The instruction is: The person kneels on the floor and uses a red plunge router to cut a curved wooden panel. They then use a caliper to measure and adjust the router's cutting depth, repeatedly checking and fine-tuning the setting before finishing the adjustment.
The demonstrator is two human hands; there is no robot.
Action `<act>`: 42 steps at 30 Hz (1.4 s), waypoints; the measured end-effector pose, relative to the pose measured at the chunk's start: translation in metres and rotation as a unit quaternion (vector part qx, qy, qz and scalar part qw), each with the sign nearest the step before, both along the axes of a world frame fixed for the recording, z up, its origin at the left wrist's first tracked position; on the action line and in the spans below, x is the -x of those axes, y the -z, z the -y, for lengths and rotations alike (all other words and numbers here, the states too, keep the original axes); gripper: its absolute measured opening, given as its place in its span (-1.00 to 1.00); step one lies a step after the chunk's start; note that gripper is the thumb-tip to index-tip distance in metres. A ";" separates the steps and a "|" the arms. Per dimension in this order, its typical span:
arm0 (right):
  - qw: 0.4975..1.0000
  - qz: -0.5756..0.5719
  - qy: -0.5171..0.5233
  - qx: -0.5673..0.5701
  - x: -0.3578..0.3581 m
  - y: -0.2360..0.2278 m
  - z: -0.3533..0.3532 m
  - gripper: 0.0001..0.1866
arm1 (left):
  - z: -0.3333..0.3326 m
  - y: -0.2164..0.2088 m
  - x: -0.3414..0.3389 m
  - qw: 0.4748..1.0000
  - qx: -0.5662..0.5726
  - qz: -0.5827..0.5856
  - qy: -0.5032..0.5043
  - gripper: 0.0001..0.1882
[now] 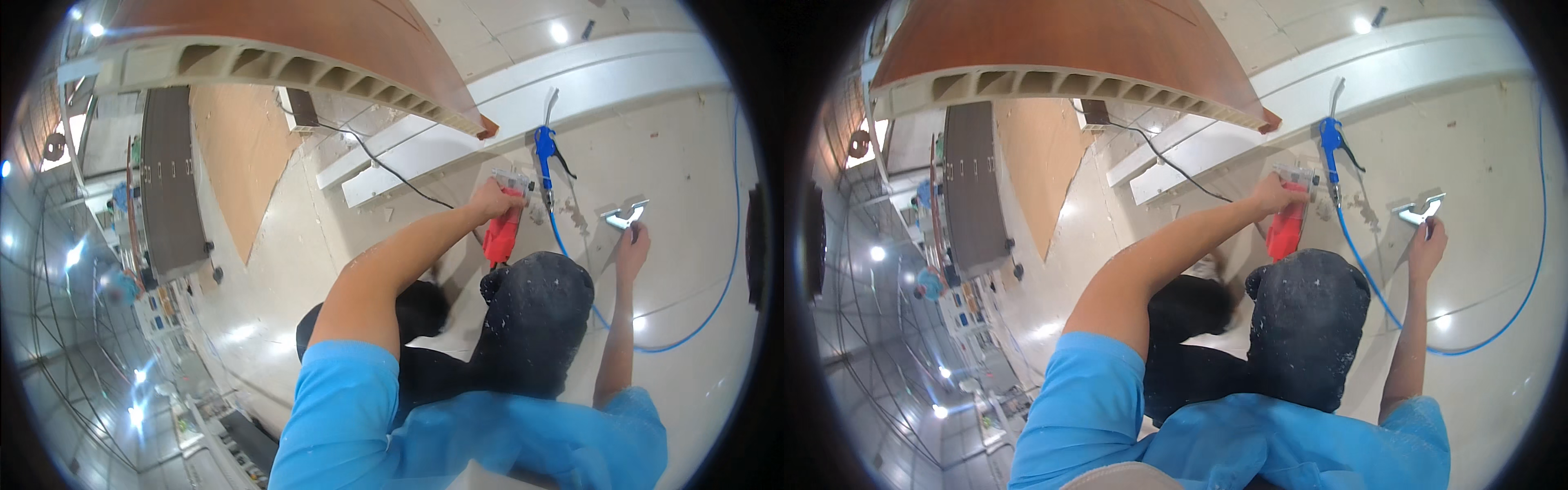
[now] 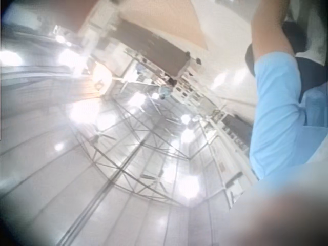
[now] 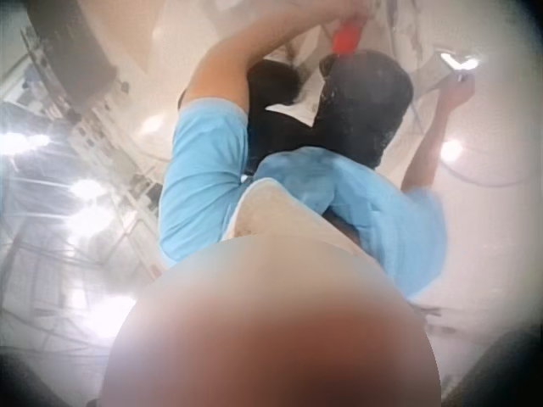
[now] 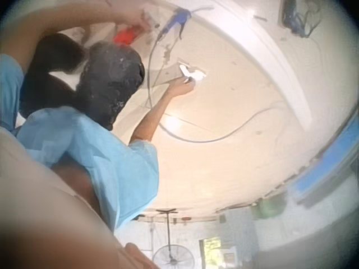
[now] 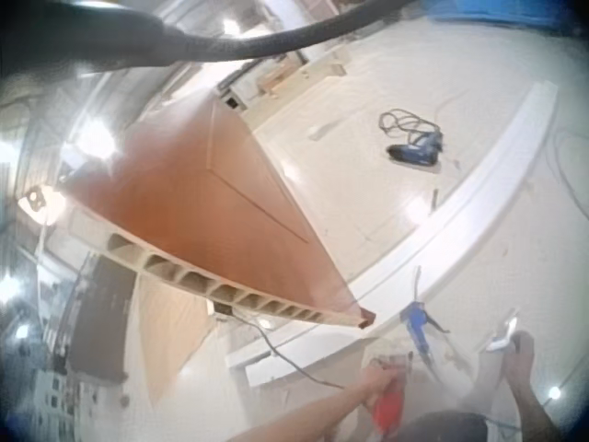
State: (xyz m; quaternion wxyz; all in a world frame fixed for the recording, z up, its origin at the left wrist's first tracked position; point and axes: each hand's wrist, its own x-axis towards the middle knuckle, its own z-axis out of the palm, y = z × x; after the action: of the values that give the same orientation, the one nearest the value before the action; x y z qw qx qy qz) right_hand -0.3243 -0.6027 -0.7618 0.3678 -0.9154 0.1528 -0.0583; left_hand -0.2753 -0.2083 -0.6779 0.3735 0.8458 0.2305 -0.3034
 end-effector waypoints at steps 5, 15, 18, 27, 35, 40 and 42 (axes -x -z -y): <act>0.987 -0.021 -0.055 0.148 -0.017 -0.018 0.002 -0.68 | -0.031 -0.024 -0.018 0.979 -0.082 -0.043 0.181 -0.23; 0.994 0.081 0.073 -0.009 0.014 -0.081 -0.023 -0.65 | -0.373 -0.008 -0.067 0.954 -0.141 0.132 -0.228 -0.65; 0.991 0.089 0.088 -0.052 0.022 -0.118 -0.054 -0.70 | -0.451 0.020 -0.097 0.855 0.037 0.200 -0.477 -0.63; 0.962 0.269 0.034 -0.031 0.054 -0.308 -0.215 -0.80 | -0.500 -0.054 -0.066 0.585 0.448 0.455 -0.500 -0.73; 0.814 -0.090 -0.484 -0.307 -0.063 -0.363 -0.558 -0.58 | -0.466 -0.165 0.097 0.608 0.428 0.573 -0.346 -0.71; 0.755 -0.389 -0.397 -0.347 -0.113 -0.287 -0.802 -0.28 | -0.432 -0.170 0.155 0.732 0.372 0.520 -0.232 -0.76; 0.696 -0.464 -0.362 -0.412 -0.104 -0.280 -0.869 -0.43 | -0.431 -0.172 0.176 0.776 0.402 0.430 -0.227 -0.71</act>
State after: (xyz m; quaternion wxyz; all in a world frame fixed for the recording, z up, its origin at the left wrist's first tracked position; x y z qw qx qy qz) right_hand -0.2206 0.2662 -0.4815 0.5830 -0.5679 -0.0309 0.5803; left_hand -0.4508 0.2227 -0.5063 0.7979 0.5840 0.0887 0.1204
